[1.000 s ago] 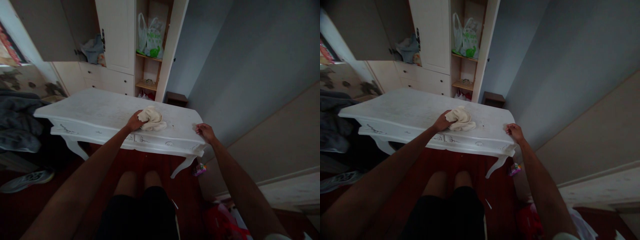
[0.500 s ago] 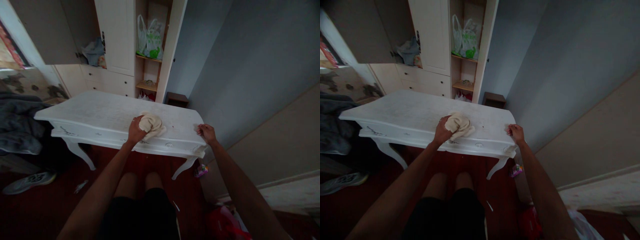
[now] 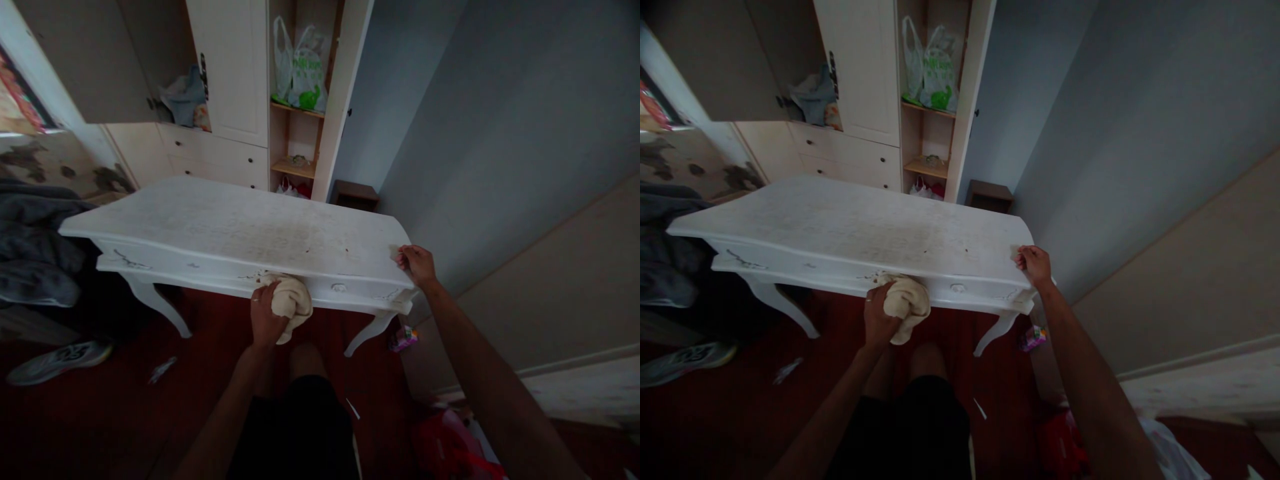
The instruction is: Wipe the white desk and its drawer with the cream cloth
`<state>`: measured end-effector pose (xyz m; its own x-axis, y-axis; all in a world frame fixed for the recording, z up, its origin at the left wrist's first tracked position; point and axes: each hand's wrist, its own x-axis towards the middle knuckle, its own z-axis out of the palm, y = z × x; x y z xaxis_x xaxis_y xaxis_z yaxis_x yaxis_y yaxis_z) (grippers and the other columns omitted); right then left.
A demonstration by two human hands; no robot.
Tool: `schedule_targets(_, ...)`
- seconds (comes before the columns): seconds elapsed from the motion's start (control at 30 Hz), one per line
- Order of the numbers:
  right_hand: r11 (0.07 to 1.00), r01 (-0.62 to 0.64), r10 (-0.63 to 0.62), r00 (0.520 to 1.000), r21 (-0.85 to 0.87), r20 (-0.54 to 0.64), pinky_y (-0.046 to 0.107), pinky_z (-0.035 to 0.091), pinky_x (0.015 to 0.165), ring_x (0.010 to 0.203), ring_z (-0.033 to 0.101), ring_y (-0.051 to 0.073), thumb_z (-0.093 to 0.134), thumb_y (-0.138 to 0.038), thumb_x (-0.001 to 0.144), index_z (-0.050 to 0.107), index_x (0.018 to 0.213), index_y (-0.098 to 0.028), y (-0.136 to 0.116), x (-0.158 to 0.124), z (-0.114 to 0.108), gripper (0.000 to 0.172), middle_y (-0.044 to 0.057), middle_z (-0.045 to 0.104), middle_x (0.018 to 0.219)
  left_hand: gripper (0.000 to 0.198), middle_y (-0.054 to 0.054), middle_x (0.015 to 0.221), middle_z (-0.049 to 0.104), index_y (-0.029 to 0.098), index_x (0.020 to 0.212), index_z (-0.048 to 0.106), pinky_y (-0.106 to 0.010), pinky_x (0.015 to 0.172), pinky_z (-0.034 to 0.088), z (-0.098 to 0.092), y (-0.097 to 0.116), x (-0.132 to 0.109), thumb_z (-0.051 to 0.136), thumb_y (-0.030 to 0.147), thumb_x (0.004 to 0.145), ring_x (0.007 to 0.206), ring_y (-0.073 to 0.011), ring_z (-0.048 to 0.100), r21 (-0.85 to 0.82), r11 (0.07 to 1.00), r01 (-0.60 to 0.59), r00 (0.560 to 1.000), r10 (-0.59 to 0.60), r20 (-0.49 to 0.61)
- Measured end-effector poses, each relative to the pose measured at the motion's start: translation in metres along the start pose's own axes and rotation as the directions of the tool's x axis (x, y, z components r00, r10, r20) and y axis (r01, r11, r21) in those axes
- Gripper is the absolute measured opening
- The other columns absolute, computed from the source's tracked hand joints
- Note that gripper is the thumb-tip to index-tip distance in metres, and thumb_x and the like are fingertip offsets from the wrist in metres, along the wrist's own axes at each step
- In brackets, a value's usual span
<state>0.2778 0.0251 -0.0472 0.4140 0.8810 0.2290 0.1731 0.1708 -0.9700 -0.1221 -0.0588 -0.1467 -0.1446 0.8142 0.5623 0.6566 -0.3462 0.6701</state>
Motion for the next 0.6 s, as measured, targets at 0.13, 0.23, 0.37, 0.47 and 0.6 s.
schedule_targets(0.13, 1.0, 0.005, -0.004, 1.0, 0.021, -0.008, 0.019, 0.042, 0.037, 0.04, 0.051, 0.009, 0.074, -0.041, 0.072, 0.064, 0.069, -0.016, 0.001, 0.0, 0.0, 0.027, 0.001, 0.063, 0.051, 0.065, -0.016, 0.138, 0.043, 0.02, 0.125, 0.057, -0.049, 0.104, 0.043, 0.024, 0.021, 0.011, 0.063, 0.015, 0.061, 0.125, -0.0364, 0.047, 0.016, 1.0, 0.004, 0.999, -0.005, 0.037)
schedule_targets(0.23, 1.0, 0.014, -0.014, 1.0, 0.018, 0.004, 0.019, 0.042, 0.037, 0.04, 0.05, 0.008, 0.075, -0.042, 0.071, 0.064, 0.069, -0.016, 0.001, 0.0, 0.0, 0.027, 0.001, 0.063, 0.052, 0.063, -0.018, 0.142, 0.041, 0.019, 0.124, 0.057, -0.052, 0.106, 0.04, 0.038, 0.035, 0.009, 0.063, 0.014, 0.061, 0.127, -0.0386, 0.044, 0.033, 0.999, -0.017, 0.998, 0.015, 0.058)
schedule_targets(0.37, 1.0, 0.004, -0.005, 1.0, 0.018, 0.026, 0.019, 0.041, 0.037, 0.04, 0.05, 0.008, 0.077, -0.043, 0.07, 0.064, 0.069, -0.017, 0.001, 0.001, 0.0, 0.029, 0.001, 0.063, 0.052, 0.06, -0.015, 0.142, 0.047, 0.021, 0.121, 0.059, -0.051, 0.107, 0.038, 0.054, 0.047, -0.002, 0.064, 0.012, 0.062, 0.124, -0.0368, 0.046, 0.034, 0.992, -0.122, 0.97, 0.112, 0.218)
schedule_targets(0.47, 1.0, -0.011, 0.011, 1.0, 0.025, 0.013, 0.019, 0.039, 0.035, 0.04, 0.05, 0.008, 0.077, -0.043, 0.069, 0.064, 0.07, -0.016, 0.001, 0.001, 0.0, 0.03, 0.001, 0.063, 0.051, 0.055, -0.011, 0.145, 0.047, 0.022, 0.12, 0.061, -0.049, 0.11, 0.037, 0.064, 0.055, -0.01, 0.06, 0.009, 0.067, 0.123, -0.0333, 0.048, 0.005, 0.977, -0.215, 0.912, 0.199, 0.358)
schedule_targets(0.6, 1.0, -0.001, 0.001, 1.0, 0.016, 0.002, 0.019, 0.04, 0.036, 0.04, 0.05, 0.008, 0.075, -0.042, 0.072, 0.064, 0.07, -0.016, 0.0, 0.0, 0.001, 0.029, 0.001, 0.063, 0.052, 0.055, -0.012, 0.148, 0.046, 0.019, 0.121, 0.061, -0.048, 0.11, 0.037, 0.073, 0.066, -0.021, 0.057, 0.006, 0.068, 0.124, -0.0329, 0.048, -0.019, 0.97, -0.243, 0.859, 0.224, 0.461)
